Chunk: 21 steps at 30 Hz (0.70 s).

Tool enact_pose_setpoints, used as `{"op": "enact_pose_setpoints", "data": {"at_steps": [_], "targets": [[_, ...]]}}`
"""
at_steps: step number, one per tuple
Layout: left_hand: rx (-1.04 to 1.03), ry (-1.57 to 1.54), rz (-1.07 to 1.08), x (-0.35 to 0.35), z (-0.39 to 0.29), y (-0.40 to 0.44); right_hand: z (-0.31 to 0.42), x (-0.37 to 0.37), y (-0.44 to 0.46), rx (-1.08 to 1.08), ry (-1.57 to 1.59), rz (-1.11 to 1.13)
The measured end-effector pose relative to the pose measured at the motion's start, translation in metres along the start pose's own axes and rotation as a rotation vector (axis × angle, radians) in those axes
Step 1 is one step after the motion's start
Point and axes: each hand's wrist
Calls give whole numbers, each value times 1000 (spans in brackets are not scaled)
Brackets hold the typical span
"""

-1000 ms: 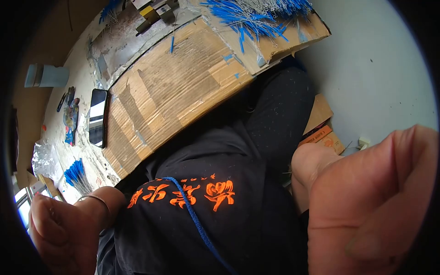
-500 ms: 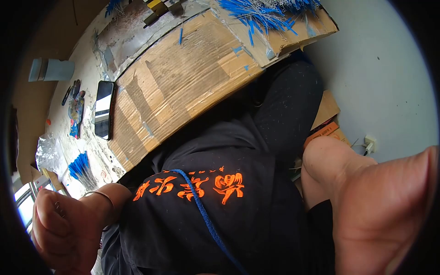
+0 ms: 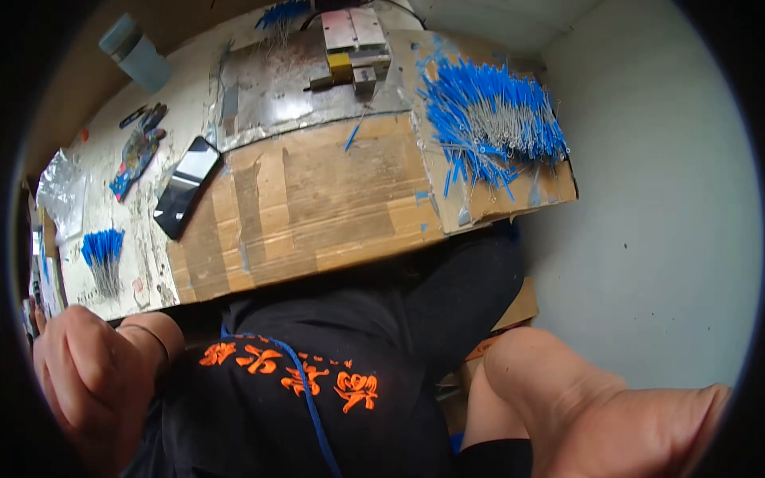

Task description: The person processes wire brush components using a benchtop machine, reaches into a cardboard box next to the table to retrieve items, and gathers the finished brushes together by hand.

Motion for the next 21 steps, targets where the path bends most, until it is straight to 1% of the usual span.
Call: {"op": "enact_pose_setpoints", "data": {"at_steps": [2,3,4,5,6,7,8,9,10,11,12,13,14,16,17,19,20,21], "targets": [[99,-47,-54,-6,-13,-7,27,109,23,-84,15,37],[128,-81,-60,-4,-15,-8,-6,17,7,-97,22,43],[155,-117,-60,-1,-16,-7,24,117,17,-104,29,44],[184,-155,-57,2,-17,-4,27,120,12,-110,33,43],[204,-197,-47,5,-15,0,9,59,0,-105,37,40],[222,-240,-37,9,-14,4,-3,22,-7,-97,41,38],[244,-283,-34,11,-13,7,-36,-68,-13,-95,43,42],[263,-329,-30,13,-11,11,-58,-125,-14,-88,43,48],[275,-375,-23,14,-7,14,-66,-154,-14,-76,45,56],[260,-386,-11,4,3,19,-67,-167,-13,-64,49,67],[350,-300,101,-20,22,27,-65,-165,-11,-56,51,76],[436,-210,214,-47,43,36,-64,-170,-16,-147,-24,49],[523,-115,324,-66,58,44,-70,-188,-23,-133,-29,48],[515,-162,297,-72,72,51,-84,-224,-40,-351,209,-232],[515,-233,322,-71,77,53,-86,-222,-46,-352,208,-234],[515,-374,369,-68,86,55,-87,-219,-56,-407,28,-42],[515,-446,391,-67,91,55,-85,-221,-60,-410,27,-44],[516,-519,409,-66,95,55,-83,-225,-63,-481,-25,-18]]}}
Point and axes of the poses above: each hand's wrist, its own y-axis towards the middle knuckle, its own x-axis out of the back of the hand, z = x × y, and after that the axes turned 7 degrees about -y, right-handed
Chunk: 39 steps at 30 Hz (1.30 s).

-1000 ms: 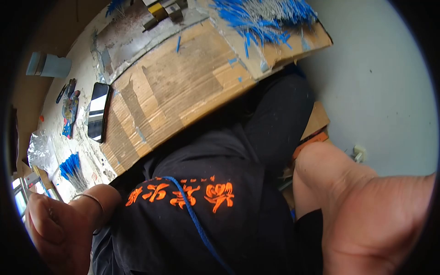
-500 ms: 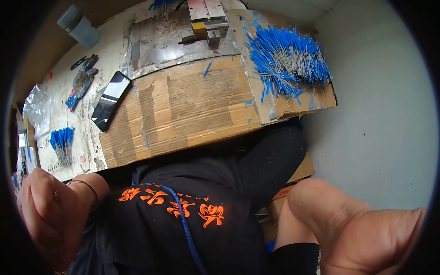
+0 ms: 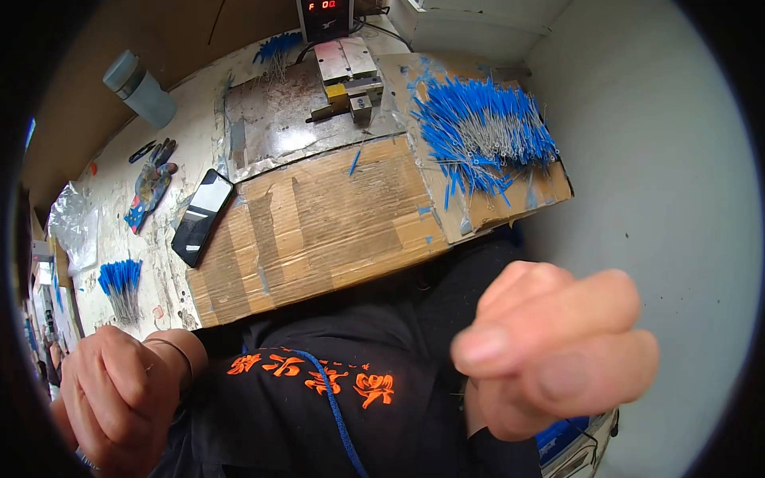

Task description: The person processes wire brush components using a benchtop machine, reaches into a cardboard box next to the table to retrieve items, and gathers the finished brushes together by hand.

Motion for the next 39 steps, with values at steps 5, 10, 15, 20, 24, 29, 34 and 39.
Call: {"op": "enact_pose_setpoints", "data": {"at_steps": [5,10,15,20,24,29,34,39], "targets": [[-45,-258,172,11,-1,-3,-47,-1,-8,-315,-263,235],[-244,-364,36,8,-3,-41,-177,8,-37,-429,-627,430],[-172,197,-444,3,13,-41,-236,-2,-45,-185,-865,404],[612,411,-825,67,84,-109,-267,-15,-41,45,-999,594],[707,511,-834,91,128,-129,-275,-8,-31,115,-1011,643],[662,753,-778,127,160,-127,-274,-9,-28,265,-1034,666],[576,929,-667,161,177,-123,-279,-11,-17,376,-999,691],[619,964,-728,187,183,-132,-283,-18,-16,433,-1000,739]]}}
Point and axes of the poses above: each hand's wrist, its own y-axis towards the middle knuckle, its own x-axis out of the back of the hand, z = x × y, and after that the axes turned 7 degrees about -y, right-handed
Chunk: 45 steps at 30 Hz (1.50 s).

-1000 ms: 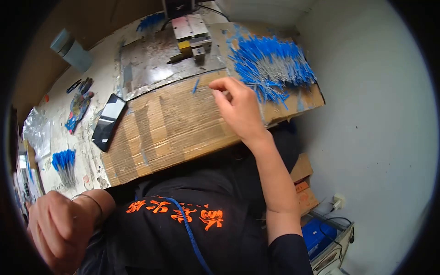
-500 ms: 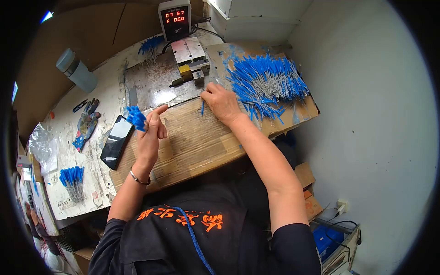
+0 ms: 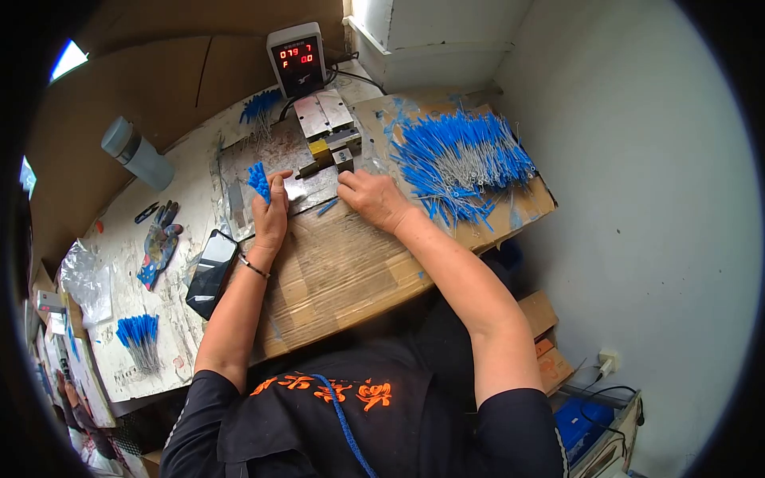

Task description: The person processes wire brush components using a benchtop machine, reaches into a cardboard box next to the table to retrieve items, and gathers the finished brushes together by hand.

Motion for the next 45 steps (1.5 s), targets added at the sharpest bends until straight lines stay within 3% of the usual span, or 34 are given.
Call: {"op": "enact_pose_setpoints", "data": {"at_steps": [3,5,6,8,14,26,29,34,40,43,45], "targets": [[-7,-5,-7,-1,3,0,14,-4,-1,-71,79,-67],[-2,-5,1,-1,2,1,25,3,1,-307,216,-177],[10,-28,-18,-2,1,1,29,0,1,-308,220,-181],[24,-42,-38,-3,0,0,36,-8,0,-729,432,-66],[-71,81,-83,-5,5,2,32,-16,5,-998,578,-15],[-130,244,-57,-6,3,2,34,-20,9,-1010,518,-5],[-54,230,-30,-7,0,2,36,-24,9,-999,467,-53],[-236,349,-64,-8,15,8,38,-21,12,-1041,479,0],[-264,566,-67,-12,6,7,42,-12,13,-1093,527,19],[-244,617,-25,-14,1,9,43,8,1,-1029,616,3],[-214,665,28,-11,1,14,39,31,-18,-845,408,-49]]}}
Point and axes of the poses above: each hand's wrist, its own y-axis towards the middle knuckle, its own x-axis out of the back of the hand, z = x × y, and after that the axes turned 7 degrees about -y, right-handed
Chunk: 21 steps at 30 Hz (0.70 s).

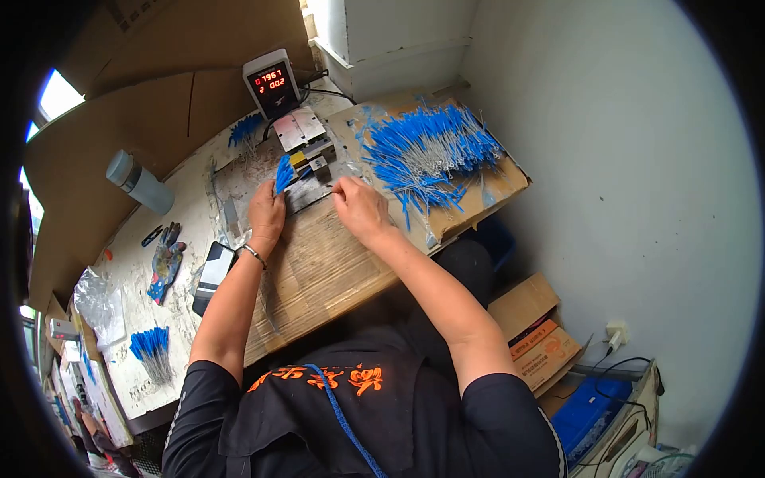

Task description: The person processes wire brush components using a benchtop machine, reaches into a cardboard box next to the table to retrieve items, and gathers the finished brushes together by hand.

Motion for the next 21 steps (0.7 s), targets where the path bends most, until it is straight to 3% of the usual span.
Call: {"op": "enact_pose_setpoints", "data": {"at_steps": [6,21], "targets": [[-131,46,61,2,-5,-1,-48,81,-4,-40,-399,-188],[-168,95,82,3,-9,-5,-88,62,39,-78,-535,-173]]}}
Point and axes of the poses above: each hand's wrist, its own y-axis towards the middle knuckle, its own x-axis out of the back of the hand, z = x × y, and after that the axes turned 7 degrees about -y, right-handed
